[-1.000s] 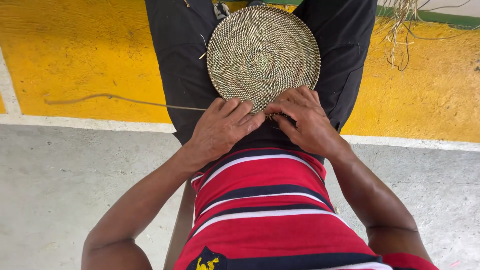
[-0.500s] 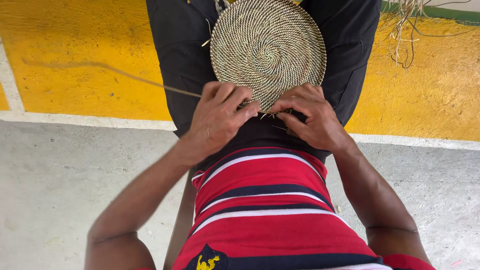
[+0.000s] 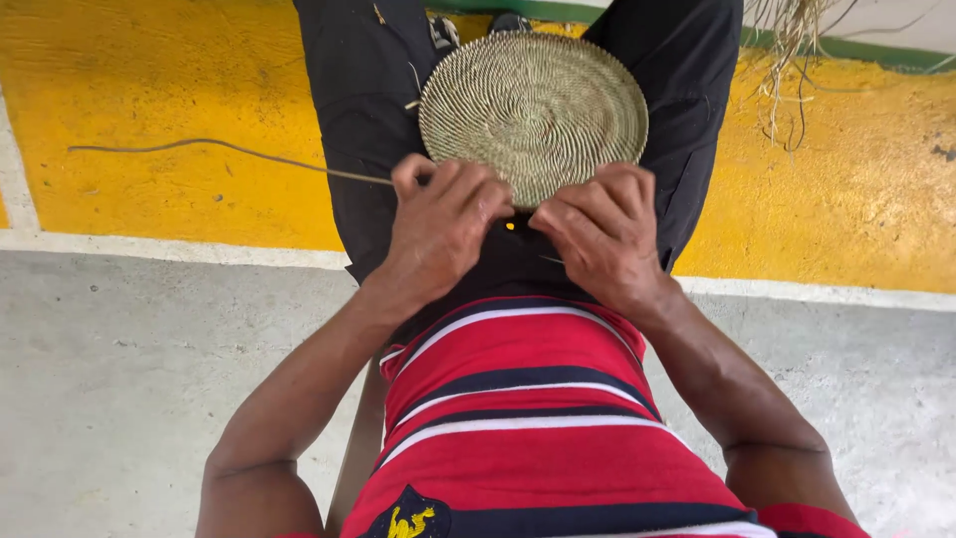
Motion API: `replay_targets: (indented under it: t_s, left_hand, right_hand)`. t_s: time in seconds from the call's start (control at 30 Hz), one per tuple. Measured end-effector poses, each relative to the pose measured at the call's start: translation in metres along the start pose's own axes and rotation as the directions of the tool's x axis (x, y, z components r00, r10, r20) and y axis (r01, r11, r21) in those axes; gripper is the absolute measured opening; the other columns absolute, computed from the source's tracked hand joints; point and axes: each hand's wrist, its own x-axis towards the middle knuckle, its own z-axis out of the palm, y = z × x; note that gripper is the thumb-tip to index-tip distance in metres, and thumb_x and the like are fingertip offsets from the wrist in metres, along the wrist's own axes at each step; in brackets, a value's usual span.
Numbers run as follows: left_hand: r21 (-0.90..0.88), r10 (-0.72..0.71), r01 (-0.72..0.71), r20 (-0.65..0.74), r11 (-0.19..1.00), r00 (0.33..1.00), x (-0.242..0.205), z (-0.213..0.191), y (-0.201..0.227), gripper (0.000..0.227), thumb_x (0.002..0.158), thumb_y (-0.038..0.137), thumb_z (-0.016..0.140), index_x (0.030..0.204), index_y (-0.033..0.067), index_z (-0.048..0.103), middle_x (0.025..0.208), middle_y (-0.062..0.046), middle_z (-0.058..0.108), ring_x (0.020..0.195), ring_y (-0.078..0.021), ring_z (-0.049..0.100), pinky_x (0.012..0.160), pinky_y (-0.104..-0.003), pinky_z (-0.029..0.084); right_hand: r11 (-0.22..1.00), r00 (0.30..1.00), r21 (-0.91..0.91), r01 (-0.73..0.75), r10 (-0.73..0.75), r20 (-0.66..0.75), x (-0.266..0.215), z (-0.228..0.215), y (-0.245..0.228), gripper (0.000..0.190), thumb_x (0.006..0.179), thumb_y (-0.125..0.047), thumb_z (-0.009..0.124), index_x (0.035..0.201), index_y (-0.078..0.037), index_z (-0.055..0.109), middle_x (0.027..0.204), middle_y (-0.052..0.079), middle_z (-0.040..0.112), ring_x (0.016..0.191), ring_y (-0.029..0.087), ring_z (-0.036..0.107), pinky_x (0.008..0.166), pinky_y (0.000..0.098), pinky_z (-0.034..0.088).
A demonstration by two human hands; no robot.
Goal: Hand-weaving a circular straw mat using fibers and an awl tool.
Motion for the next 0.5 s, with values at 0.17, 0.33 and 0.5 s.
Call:
replay_targets:
  t_s: [0.17,0.33,0.5]
  left_hand:
    - [-0.097,-0.056,0.057,0.009,0.994,0.998,0.009,0.004,-0.001,0.012,0.1,0.021,0.071,0.108,0.0148,0.064,0.106,0.004,0.062,0.104,-0.017,0.057,0.099,-0.043,0.031]
    - [-0.249,-0.145,0.126,-0.062,0.96,0.987,0.046,-0.02,-0.017,0.01,0.103,0.021,0.069,0.108,0.0135,0.065,0.102,0.0,0.062,0.102,-0.0201,0.058,0.097,-0.042,0.031]
    - [-0.512,-0.254,0.217,-0.003,0.831,0.967,0.083,-0.021,-0.067,0.021,0.107,0.027,0.067,0.109,0.0066,0.063,0.098,-0.002,0.064,0.088,-0.0137,0.062,0.084,-0.03,0.049]
  right_hand:
    - [0.995,0.999,-0.101,-0.015,0.011,-0.041,-0.006,-0.013,-0.004,0.02,0.087,-0.012,0.084,0.102,-0.013,0.072,0.104,-0.001,0.066,0.102,0.022,0.056,0.096,0.0463,0.044]
    - [0.973,0.96,0.027,-0.229,0.222,0.172,-0.039,-0.043,-0.012,0.018,0.088,-0.017,0.081,0.102,-0.013,0.071,0.101,0.001,0.066,0.098,0.023,0.06,0.087,0.0409,0.046]
    - [0.917,0.839,-0.169,-0.362,0.399,0.369,-0.062,-0.042,-0.014,0.034,0.077,-0.027,0.078,0.105,-0.01,0.071,0.098,0.007,0.064,0.093,0.028,0.061,0.081,0.0425,0.049]
